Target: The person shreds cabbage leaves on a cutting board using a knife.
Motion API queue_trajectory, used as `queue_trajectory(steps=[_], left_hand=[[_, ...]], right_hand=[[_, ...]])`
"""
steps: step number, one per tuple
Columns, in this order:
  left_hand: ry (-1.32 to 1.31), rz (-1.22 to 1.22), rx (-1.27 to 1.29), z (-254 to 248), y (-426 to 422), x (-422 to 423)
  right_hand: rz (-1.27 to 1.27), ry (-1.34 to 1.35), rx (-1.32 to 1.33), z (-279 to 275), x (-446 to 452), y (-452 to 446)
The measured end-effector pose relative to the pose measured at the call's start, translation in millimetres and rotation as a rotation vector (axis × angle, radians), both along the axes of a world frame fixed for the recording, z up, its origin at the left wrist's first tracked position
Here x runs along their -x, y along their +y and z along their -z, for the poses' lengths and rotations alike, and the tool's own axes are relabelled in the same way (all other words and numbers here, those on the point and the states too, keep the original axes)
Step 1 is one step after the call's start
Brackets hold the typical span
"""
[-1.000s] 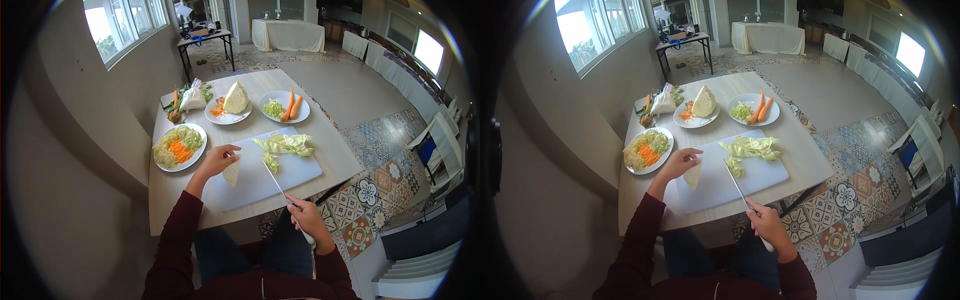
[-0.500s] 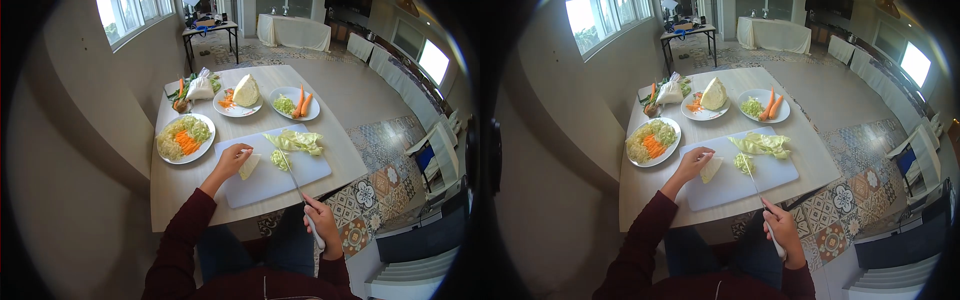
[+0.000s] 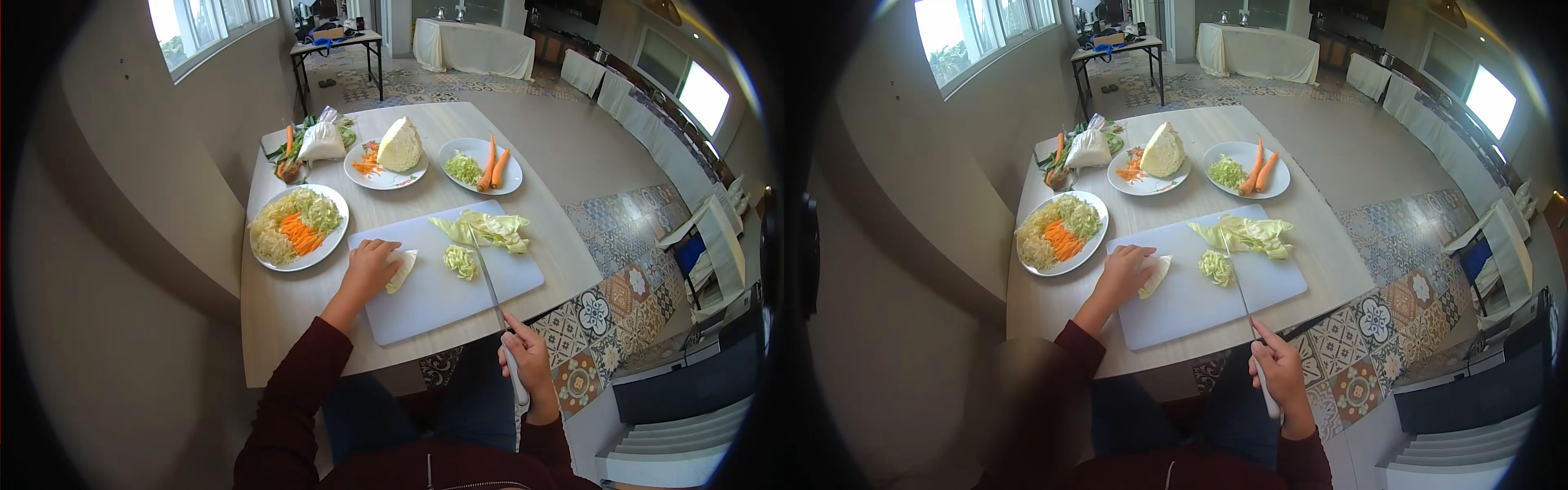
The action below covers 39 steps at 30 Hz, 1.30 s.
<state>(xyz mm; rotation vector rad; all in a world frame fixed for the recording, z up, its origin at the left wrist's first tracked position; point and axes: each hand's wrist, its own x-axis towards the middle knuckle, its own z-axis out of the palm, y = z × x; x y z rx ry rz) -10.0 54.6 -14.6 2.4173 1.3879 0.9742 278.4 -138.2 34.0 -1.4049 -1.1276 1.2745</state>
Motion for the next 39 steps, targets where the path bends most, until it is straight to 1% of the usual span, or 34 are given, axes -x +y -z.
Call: queue_trajectory(steps=[1,4,7,8,11,12,13,14,15,18,21,24,25,27,28,30,33,36,39], left_hand=[[0.015,0.007,0.001,-1.2,-1.3,-1.0],[-0.153,0.052,0.072,-2.1,-0.1,-2.9],[-0.275,-0.006,0.216,-18.8,2.4,-4.3],[-0.321,-0.007,0.142,-16.9,10.2,-5.0],[-0.625,-0.021,0.622,-38.3,33.9,-20.6],[-0.749,0.044,0.724,-41.5,44.4,-30.9],[-0.751,0.063,0.760,-47.6,53.5,-43.4],[-0.754,0.080,0.797,-53.5,61.6,-57.8],[-0.756,0.099,0.834,-58.1,66.9,-73.0],[-0.579,0.028,0.798,-61.3,83.5,-122.7],[-0.480,-0.074,0.760,-48.7,91.1,-161.0],[-0.335,-0.182,0.542,-28.5,99.5,-176.2],[-0.297,-0.191,0.541,-27.2,97.6,-174.6],[-0.004,-0.299,0.428,-45.2,81.3,-174.0],[0.077,-0.306,0.350,-42.0,81.0,-171.6],[0.237,-0.318,0.185,-39.2,83.4,-163.2],[0.193,-0.298,0.416,-49.4,99.8,-155.5],[0.019,-0.337,0.523,-32.7,129.1,-147.7],[0.311,-0.200,0.540,-25.7,143.1,-142.6]], right_hand=[[-0.001,0.000,0.002,0.6,0.5,-0.8],[-0.002,-0.002,0.006,2.5,0.8,-1.9],[0.015,0.015,-0.007,5.0,-5.3,-4.5],[0.041,0.060,-0.024,6.9,-9.6,-4.1],[0.135,0.154,-0.080,9.8,-23.3,-5.1],[0.175,0.160,-0.108,8.1,-26.4,-2.8],[0.214,0.165,-0.136,6.1,-30.0,0.1],[0.226,0.076,-0.060,13.6,-42.4,8.9],[0.259,0.084,-0.062,18.3,-49.9,15.2],[0.336,0.116,-0.071,14.1,-64.9,32.5],[0.313,0.165,-0.072,9.4,-67.4,33.4],[0.281,0.202,-0.063,14.4,-62.9,32.5],[0.261,0.213,-0.053,17.2,-62.6,34.0],[0.212,0.174,-0.064,22.2,-63.1,39.5],[0.183,0.122,-0.041,23.3,-62.9,42.9],[0.116,0.114,-0.025,22.8,-61.6,48.2],[0.065,0.103,0.004,18.3,-51.8,51.9],[0.053,0.086,0.056,19.8,-44.8,55.9],[0.023,0.052,0.061,27.0,-42.0,55.7]])
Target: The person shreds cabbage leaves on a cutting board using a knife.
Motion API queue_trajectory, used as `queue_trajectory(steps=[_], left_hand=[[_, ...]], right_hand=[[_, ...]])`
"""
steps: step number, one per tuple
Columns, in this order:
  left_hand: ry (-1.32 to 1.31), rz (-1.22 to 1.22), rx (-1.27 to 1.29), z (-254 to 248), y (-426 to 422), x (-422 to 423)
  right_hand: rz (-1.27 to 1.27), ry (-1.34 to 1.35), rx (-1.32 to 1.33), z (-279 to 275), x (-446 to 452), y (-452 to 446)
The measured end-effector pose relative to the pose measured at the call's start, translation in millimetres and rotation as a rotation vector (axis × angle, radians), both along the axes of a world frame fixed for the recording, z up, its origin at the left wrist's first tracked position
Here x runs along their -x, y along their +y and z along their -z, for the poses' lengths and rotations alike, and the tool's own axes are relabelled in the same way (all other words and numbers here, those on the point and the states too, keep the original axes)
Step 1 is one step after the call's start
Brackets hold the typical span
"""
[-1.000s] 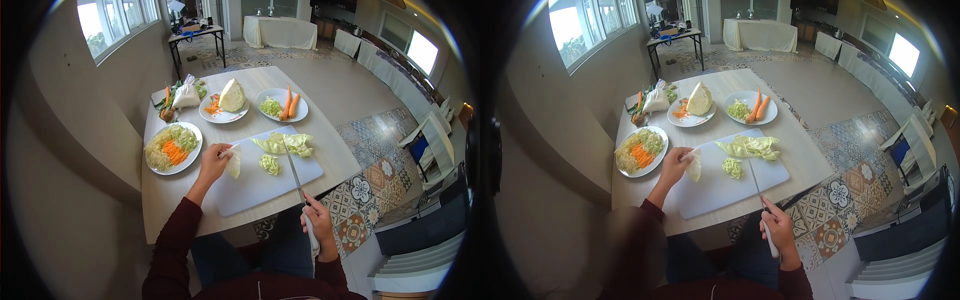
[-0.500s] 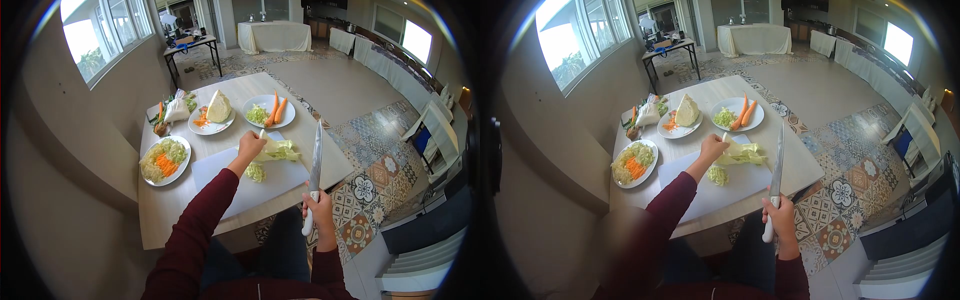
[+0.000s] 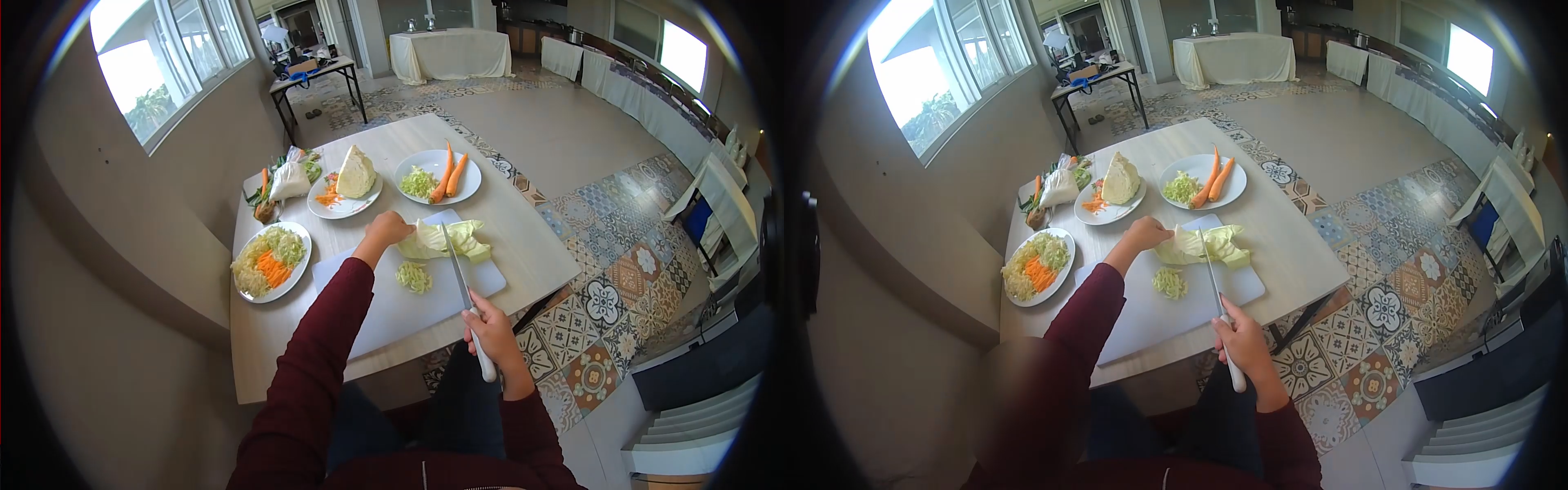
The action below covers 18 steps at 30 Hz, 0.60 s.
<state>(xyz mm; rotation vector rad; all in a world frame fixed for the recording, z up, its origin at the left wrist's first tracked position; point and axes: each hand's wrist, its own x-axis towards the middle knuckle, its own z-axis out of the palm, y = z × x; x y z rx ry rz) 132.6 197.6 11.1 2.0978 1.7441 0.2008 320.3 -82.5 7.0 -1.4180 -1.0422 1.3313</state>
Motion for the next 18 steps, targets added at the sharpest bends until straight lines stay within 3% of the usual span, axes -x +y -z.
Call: queue_trajectory(steps=[6,9,12,15,18], left_hand=[[-0.281,0.151,-0.088,-3.7,0.9,-0.5],[-0.383,0.313,-0.466,-4.7,-8.2,-14.8],[-0.304,0.289,-0.550,-33.4,-32.3,-30.2],[-0.549,0.361,-0.557,-39.3,-34.1,-35.3],[-0.910,0.306,-0.298,-37.2,-30.6,-39.3]], right_hand=[[-0.031,-0.104,0.027,-6.8,2.4,-11.3],[-0.022,-0.154,0.023,-10.4,4.0,-13.5],[-0.008,-0.202,0.009,-12.7,3.2,-17.3],[-0.015,-0.241,0.015,-16.8,1.2,-20.1],[-0.013,-0.261,0.024,-19.3,1.6,-23.6]])
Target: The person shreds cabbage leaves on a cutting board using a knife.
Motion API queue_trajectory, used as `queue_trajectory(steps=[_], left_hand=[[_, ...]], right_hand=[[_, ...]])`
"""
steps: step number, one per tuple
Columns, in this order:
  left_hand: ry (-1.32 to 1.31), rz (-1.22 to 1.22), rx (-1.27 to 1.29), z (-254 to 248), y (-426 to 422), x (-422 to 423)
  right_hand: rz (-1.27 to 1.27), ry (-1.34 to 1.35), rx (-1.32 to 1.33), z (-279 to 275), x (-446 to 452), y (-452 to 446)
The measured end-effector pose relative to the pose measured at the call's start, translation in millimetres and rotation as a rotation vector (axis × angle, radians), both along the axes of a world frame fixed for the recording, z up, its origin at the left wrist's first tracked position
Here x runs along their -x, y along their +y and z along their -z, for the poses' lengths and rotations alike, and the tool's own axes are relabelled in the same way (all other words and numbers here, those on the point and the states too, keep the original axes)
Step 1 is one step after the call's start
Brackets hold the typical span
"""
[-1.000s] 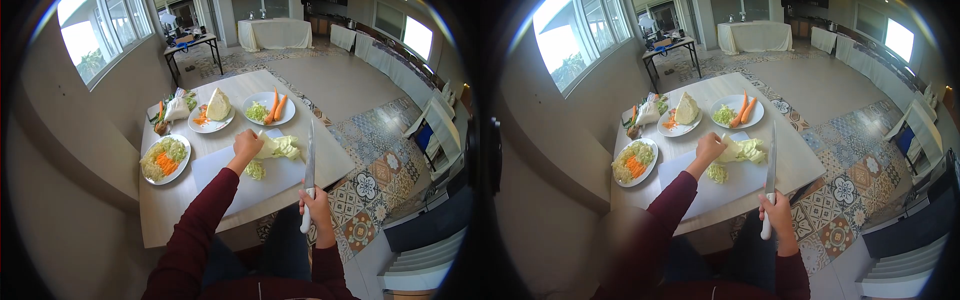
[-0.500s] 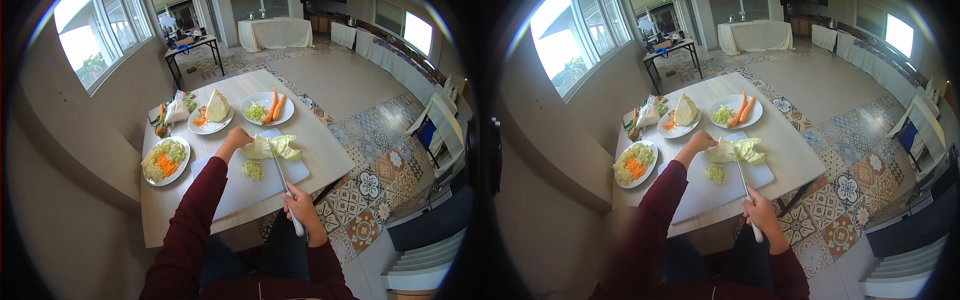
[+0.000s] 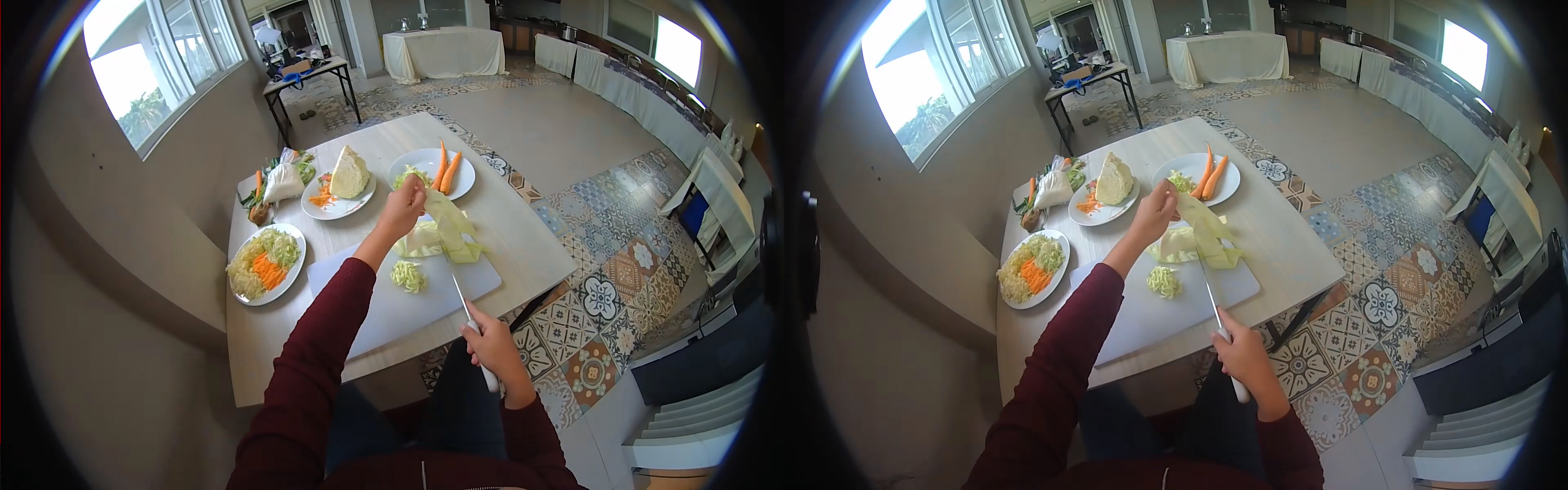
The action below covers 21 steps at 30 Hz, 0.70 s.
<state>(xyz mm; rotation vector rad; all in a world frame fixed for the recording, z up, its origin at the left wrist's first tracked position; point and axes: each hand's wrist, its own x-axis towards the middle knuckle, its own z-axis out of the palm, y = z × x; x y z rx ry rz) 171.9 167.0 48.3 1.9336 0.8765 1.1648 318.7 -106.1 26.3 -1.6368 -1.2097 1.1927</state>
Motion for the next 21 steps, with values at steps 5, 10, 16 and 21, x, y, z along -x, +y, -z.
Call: queue_trajectory(steps=[5,10,16,21], left_hand=[[-0.145,-0.065,0.185,-1.9,8.8,3.2],[-0.417,-0.158,0.317,-14.8,15.6,18.1],[-0.648,-0.151,0.408,-19.7,-13.9,63.3],[-0.681,-0.159,0.522,6.5,-67.9,116.3]], right_hand=[[-0.007,0.007,-0.004,2.0,0.3,-1.9],[-0.025,-0.012,-0.032,1.8,1.3,5.2],[-0.024,-0.068,0.001,-21.1,3.9,10.3],[-0.015,-0.099,-0.006,-20.7,-1.9,-1.8]])
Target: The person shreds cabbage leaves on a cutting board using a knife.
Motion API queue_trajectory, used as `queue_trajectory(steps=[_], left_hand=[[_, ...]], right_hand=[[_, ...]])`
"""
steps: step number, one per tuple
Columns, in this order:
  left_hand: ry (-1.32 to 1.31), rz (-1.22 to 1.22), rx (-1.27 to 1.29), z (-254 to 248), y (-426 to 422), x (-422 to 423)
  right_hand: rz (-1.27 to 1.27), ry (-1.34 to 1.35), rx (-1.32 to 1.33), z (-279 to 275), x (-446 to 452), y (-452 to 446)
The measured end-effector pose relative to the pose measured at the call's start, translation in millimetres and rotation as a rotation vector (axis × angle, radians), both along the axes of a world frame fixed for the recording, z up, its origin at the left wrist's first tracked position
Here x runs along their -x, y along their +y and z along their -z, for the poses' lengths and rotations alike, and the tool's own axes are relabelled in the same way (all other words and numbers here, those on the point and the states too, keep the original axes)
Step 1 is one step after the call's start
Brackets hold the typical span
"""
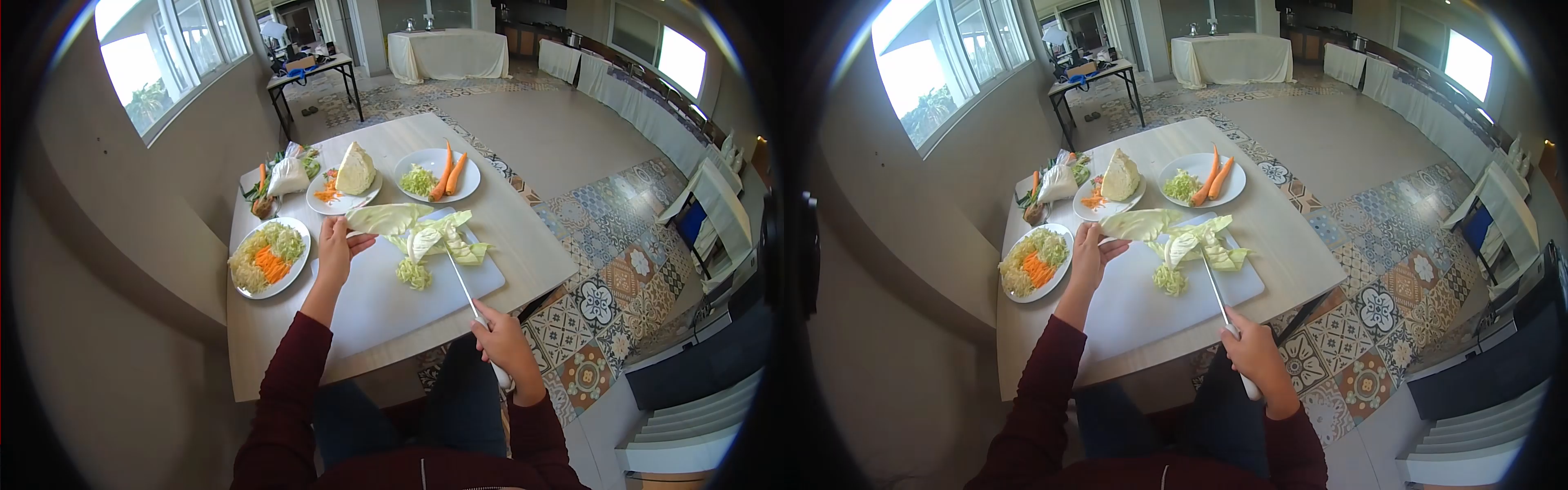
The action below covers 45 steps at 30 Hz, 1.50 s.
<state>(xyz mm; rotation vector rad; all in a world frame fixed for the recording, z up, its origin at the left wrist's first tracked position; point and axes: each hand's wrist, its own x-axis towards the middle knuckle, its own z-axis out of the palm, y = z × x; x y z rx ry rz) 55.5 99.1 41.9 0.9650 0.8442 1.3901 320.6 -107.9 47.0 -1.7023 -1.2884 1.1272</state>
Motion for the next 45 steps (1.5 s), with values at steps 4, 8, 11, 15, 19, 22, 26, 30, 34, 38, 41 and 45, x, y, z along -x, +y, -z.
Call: queue_trajectory(steps=[4,8,11,15,19,22,26,30,34,38,41,45], left_hand=[[-0.013,0.027,0.118,29.2,-38.7,31.9],[-0.055,0.078,0.199,32.5,-77.6,43.6],[-0.066,0.091,0.243,40.3,-96.1,54.0],[-0.069,0.074,0.295,41.7,-115.7,64.2],[-0.004,0.057,0.320,52.1,-127.8,78.2],[0.299,0.067,0.344,44.3,-132.9,88.1],[1.123,-0.091,0.092,13.0,-131.7,89.2],[1.285,-0.076,-0.317,15.1,-104.7,76.6],[1.568,-0.008,-0.420,10.1,-106.9,28.1],[1.681,-0.012,-0.481,37.2,-110.0,15.9],[1.628,0.039,-0.609,51.2,-103.5,23.3],[1.501,0.212,-0.799,47.3,-99.7,40.7]], right_hand=[[-0.056,-0.261,-0.125,10.6,-6.8,-12.4],[-0.049,-0.245,-0.147,16.8,-8.5,-34.7],[-0.012,-0.237,-0.065,0.2,-2.6,-50.0],[0.036,-0.125,-0.049,2.7,7.5,-56.1],[0.059,-0.022,-0.071,7.4,24.5,-56.3],[0.011,-0.032,-0.085,3.7,32.4,-54.6],[-0.093,0.030,0.006,-11.6,39.9,-54.7],[-0.174,0.050,0.114,-19.1,50.8,-46.6],[-0.200,0.039,0.102,-11.4,56.6,-34.8],[-0.196,0.025,0.099,-9.0,57.4,-29.1],[-0.165,0.018,0.103,-10.4,56.5,-30.0],[-0.136,0.015,0.130,-14.8,53.3,-33.4]])
